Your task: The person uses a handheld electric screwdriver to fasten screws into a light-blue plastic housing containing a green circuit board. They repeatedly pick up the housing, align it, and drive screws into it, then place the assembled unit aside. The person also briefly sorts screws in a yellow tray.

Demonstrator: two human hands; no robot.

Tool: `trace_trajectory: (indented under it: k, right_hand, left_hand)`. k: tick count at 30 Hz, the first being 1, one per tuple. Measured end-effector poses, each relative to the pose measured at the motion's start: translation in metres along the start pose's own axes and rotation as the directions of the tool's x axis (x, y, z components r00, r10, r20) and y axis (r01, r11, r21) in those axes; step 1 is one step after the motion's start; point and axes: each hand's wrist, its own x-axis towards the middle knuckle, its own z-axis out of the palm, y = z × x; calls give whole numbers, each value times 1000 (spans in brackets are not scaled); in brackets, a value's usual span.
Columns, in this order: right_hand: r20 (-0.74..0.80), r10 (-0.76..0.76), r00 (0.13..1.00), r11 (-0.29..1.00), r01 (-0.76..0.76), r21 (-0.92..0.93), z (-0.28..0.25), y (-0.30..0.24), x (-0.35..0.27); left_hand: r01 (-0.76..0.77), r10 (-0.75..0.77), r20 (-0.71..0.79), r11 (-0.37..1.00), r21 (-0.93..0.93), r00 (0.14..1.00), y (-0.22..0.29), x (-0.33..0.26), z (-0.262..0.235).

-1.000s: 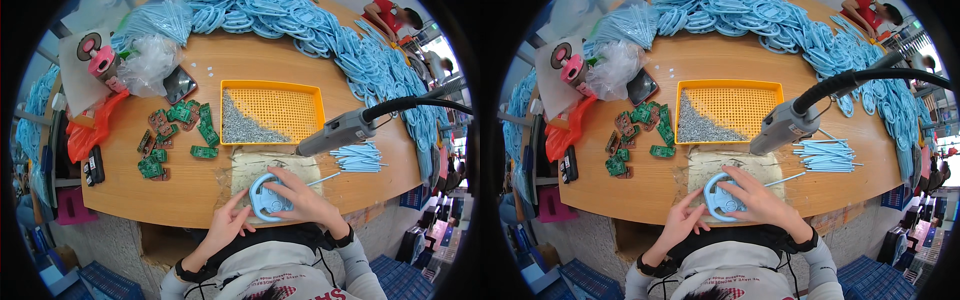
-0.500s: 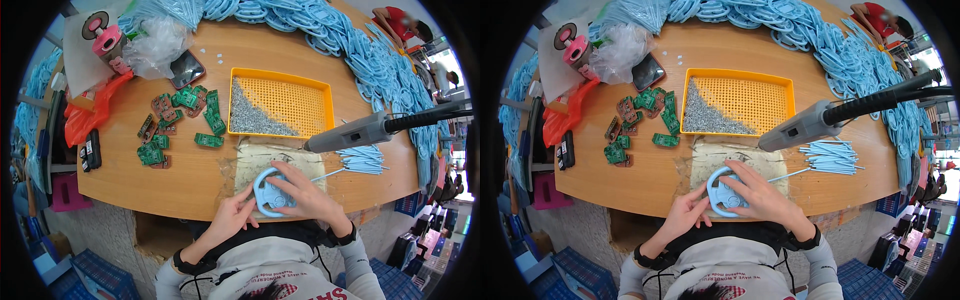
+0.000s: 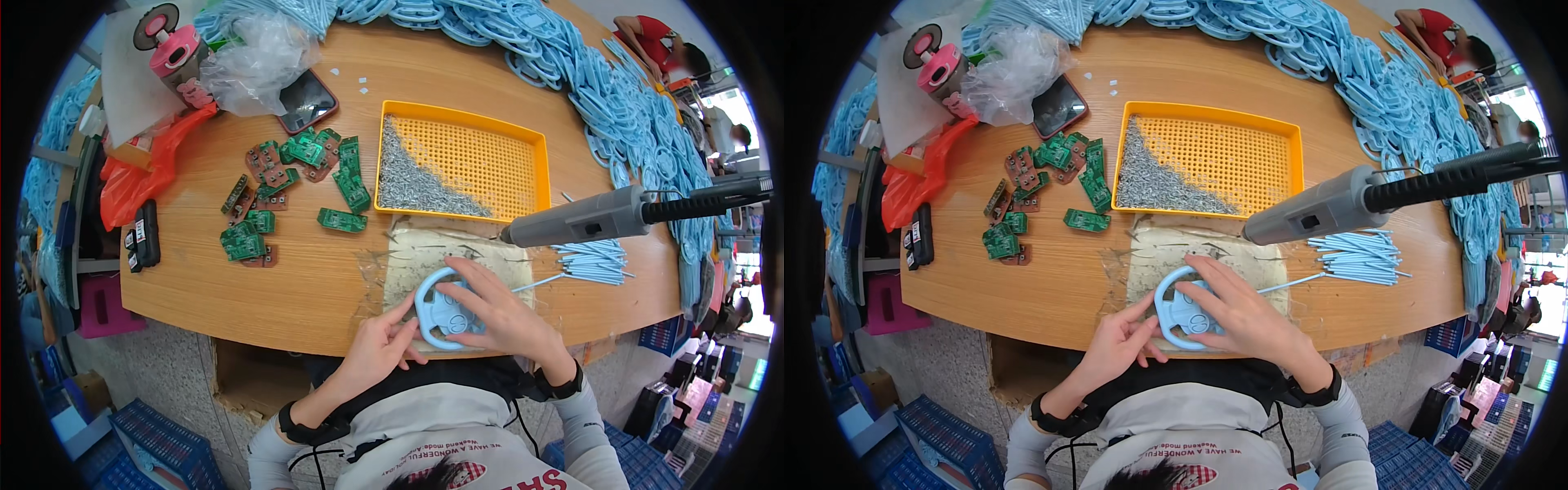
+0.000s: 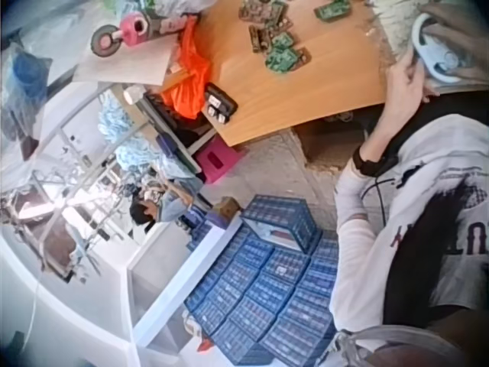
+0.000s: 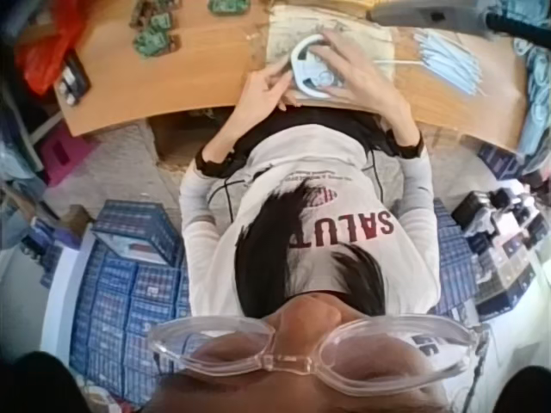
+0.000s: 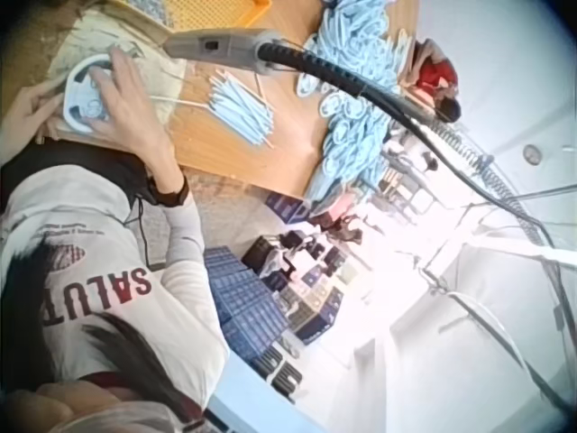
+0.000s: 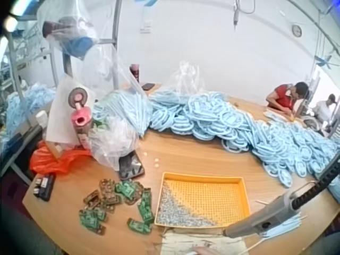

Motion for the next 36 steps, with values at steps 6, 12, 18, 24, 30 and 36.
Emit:
trace_trajectory:
  k: [6, 12, 18, 24, 30, 36]
  right_hand:
    - [54, -64, 996, 996, 67, -56, 2, 12, 0]
    - [-21, -52, 998, 983, 48, -176, 11, 10, 6]
    - [-93, -55, 994, 981, 37, -190, 23, 13, 6]
    - [-76, -44, 996, 987, 32, -155, 22, 11, 6]
    - [-117, -47, 992, 992, 32, -125, 21, 12, 4]
    - [-531, 112, 840, 981, -10, 191, 8, -6, -33]
  left_hand:
    - [57, -57, -12, 997, 48, 998, 14, 18, 1]
    - [145, -135, 84, 983, -117, 987, 14, 30, 1]
    - [245, -226, 122, 952, -185, 967, 19, 36, 0]
    - [284, -271, 98, 943, -174, 958, 16, 39, 4]
    - [260, -258, 123, 966, -5, 958, 32, 41, 5]
    - [4, 2, 142, 999, -41, 990, 30, 22, 12]
